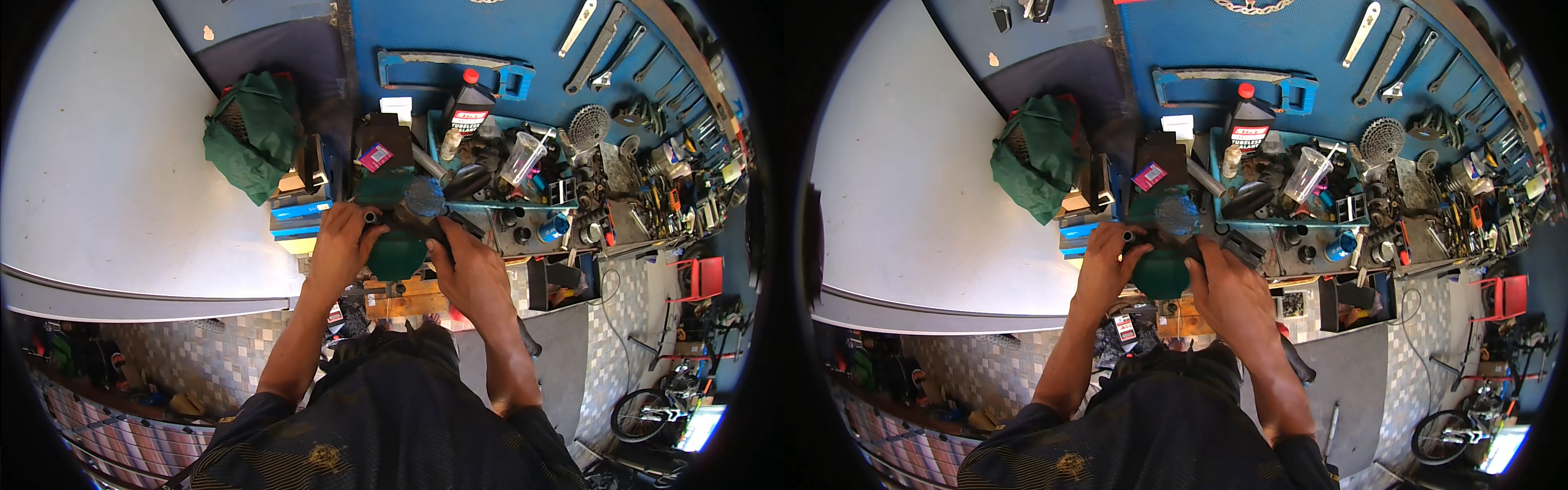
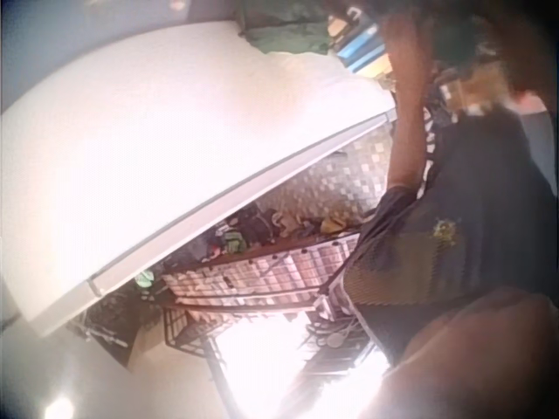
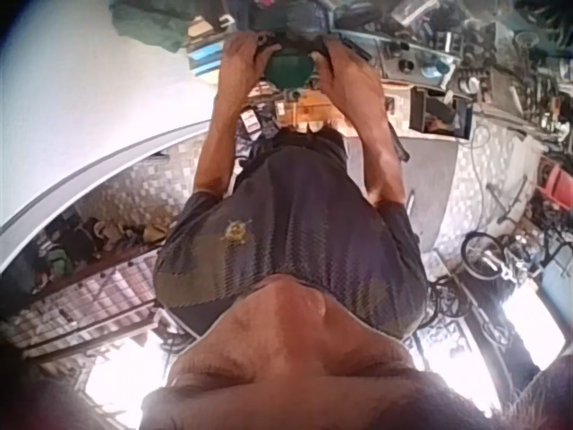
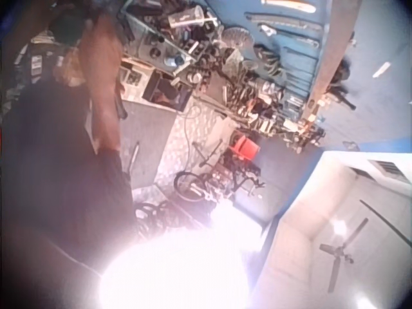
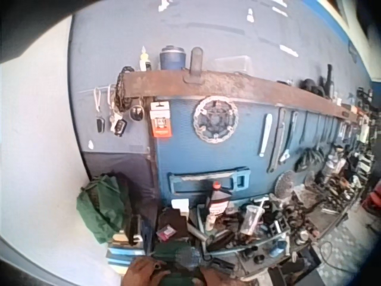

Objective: The person grinds a small metal part on a bench grinder, then walks to a bicycle mounted on a repair stand. They insert the part into the bicycle's bottom bracket area and use a wrench to tighten it. The person continues to adjust and tighten components on the bicycle frame.

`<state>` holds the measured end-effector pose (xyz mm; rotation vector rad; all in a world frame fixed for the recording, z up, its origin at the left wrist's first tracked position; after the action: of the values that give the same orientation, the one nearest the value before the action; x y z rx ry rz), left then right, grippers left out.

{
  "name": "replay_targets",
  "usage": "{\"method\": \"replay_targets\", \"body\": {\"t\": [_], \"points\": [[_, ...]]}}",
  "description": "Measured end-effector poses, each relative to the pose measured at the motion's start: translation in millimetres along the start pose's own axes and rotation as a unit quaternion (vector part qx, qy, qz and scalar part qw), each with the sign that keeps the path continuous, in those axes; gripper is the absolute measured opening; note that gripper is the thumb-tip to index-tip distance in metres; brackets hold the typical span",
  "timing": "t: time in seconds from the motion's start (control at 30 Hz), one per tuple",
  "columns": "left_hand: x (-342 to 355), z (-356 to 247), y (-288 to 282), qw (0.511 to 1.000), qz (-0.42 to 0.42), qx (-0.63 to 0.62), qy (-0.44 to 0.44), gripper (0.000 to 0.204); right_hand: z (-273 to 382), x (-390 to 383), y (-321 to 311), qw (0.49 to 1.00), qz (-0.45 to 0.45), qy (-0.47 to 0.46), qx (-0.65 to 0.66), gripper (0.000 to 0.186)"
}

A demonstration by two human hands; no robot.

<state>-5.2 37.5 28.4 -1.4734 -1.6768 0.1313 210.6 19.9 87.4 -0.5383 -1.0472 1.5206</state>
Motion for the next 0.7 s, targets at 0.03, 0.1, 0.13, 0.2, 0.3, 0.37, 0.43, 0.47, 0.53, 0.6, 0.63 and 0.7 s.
{"method": "replay_targets", "body": {"t": [0.03,0.1,0.13,0.2,0.3,0.37,0.43,0.47,0.53,0.6,0.63,0.7], "points": [[0.6,0.6,-0.1,1.0,0.005,0.005,0.006,0.027,0.5,1.0,0.8,1.0,0.009,0.005,-0.001,0.037],[1.0,0.8,-1.0,1.0,0.012,0.009,0.014,0.028,2.2,3.2,1.2,1.0,0.022,0.007,-0.009,0.038],[1.0,0.8,-1.7,1.0,0.014,0.007,0.014,0.028,3.3,4.0,1.0,1.0,0.026,0.004,-0.016,0.038],[1.0,0.0,-3.3,1.0,0.02,0.007,0.02,0.028,5.1,4.0,-0.1,0.999,0.036,0.002,-0.029,0.038],[0.3,-2.2,-5.4,0.999,0.032,0.017,0.029,0.028,6.9,1.9,-1.5,0.998,0.049,0.004,-0.041,0.039],[-0.4,-3.8,-5.3,0.999,0.039,0.026,0.027,0.029,7.4,0.6,-1.8,0.998,0.05,0.004,-0.043,0.038],[-1.0,-5.3,-4.7,0.999,0.039,0.025,0.028,0.031,7.5,1.0,-1.2,0.998,0.048,0.0,-0.043,0.038],[-1.3,-5.9,-4.1,0.999,0.038,0.025,0.03,0.032,7.1,1.4,-0.7,0.998,0.048,0.002,-0.043,0.037],[-2.1,-6.4,-3.0,0.999,0.034,0.025,0.025,0.033,6.5,1.8,-0.2,0.998,0.052,0.003,-0.047,0.038],[-3.4,-6.6,-1.8,0.999,0.025,0.024,0.02,0.031,6.4,1.7,-0.5,0.997,0.054,0.005,-0.046,0.038],[-4.0,-6.7,-0.8,0.999,0.018,0.022,0.017,0.03,6.6,1.5,-1.0,0.998,0.054,0.005,-0.043,0.038],[-5.2,-6.2,0.9,1.0,0.012,0.019,0.01,0.03,7.3,1.2,-2.0,0.998,0.051,0.004,-0.039,0.038]]}}
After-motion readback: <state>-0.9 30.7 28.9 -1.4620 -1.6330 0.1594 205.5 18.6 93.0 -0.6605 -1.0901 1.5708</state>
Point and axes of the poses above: each hand's wrist, its own x-axis towards the middle knuckle, its own y-axis out of the palm, z = x × y, the point moved 3 cm from there along x, towards the middle knuckle, and after that the axes turned 5 degrees about -x, right-handed, at the moved point
